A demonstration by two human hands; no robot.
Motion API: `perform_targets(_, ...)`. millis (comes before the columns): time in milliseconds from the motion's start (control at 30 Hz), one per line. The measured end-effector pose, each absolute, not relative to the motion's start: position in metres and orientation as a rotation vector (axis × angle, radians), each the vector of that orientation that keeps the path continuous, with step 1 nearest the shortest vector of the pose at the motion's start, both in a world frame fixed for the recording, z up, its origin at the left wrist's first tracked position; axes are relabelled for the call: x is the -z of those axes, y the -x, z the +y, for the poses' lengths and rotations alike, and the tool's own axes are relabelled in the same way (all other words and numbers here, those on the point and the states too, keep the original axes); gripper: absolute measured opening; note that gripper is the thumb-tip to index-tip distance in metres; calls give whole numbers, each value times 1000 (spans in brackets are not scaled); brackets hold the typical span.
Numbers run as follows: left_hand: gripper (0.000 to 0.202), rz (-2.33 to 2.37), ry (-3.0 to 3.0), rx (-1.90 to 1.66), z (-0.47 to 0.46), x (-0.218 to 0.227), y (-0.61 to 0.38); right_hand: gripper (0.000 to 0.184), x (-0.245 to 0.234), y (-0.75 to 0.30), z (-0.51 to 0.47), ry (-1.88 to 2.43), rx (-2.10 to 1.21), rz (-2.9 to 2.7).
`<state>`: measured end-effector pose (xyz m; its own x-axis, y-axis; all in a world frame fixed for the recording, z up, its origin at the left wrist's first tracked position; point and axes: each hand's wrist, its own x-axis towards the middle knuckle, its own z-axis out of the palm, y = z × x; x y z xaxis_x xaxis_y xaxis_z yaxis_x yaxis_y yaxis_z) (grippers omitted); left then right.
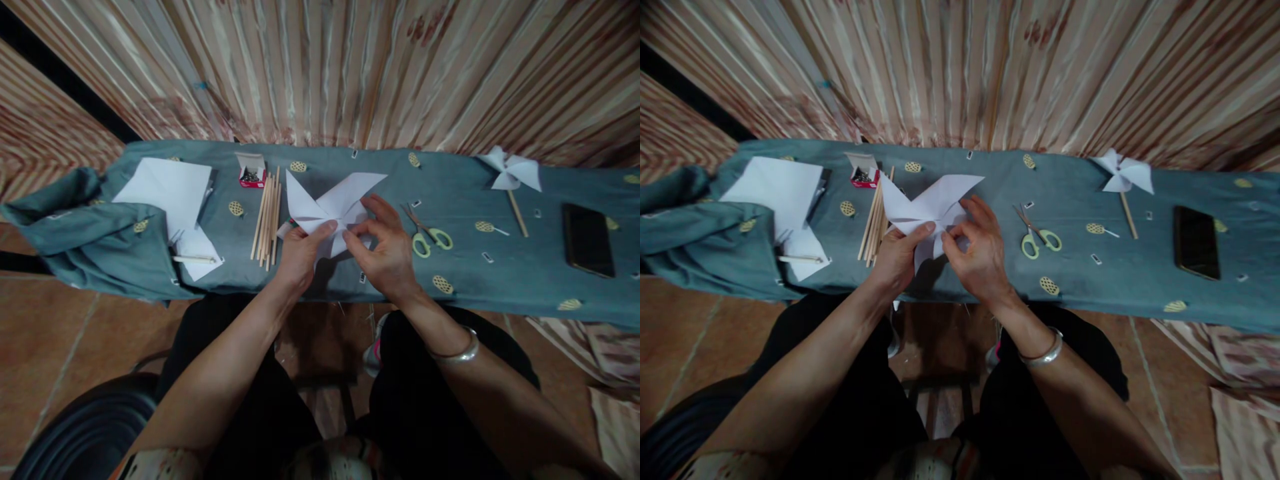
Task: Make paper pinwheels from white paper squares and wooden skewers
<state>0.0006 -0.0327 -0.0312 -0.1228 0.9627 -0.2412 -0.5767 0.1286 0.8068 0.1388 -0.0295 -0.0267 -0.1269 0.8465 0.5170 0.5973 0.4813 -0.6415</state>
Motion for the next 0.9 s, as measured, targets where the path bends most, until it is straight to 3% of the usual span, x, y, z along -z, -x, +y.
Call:
perform_targets(400,36,1015,-500,-1422,-26,27,9,6,7,-141,-45,1176,-188,-1921)
perform_targets(667,35,1063,-524,-1383,-35,31,17,19,7,-161,-32,1240,-406,-1735)
perform_targets(900,29,1118,-606,-1248,-53,43,13,20,-19,-143,-42,1185,-310,-1780)
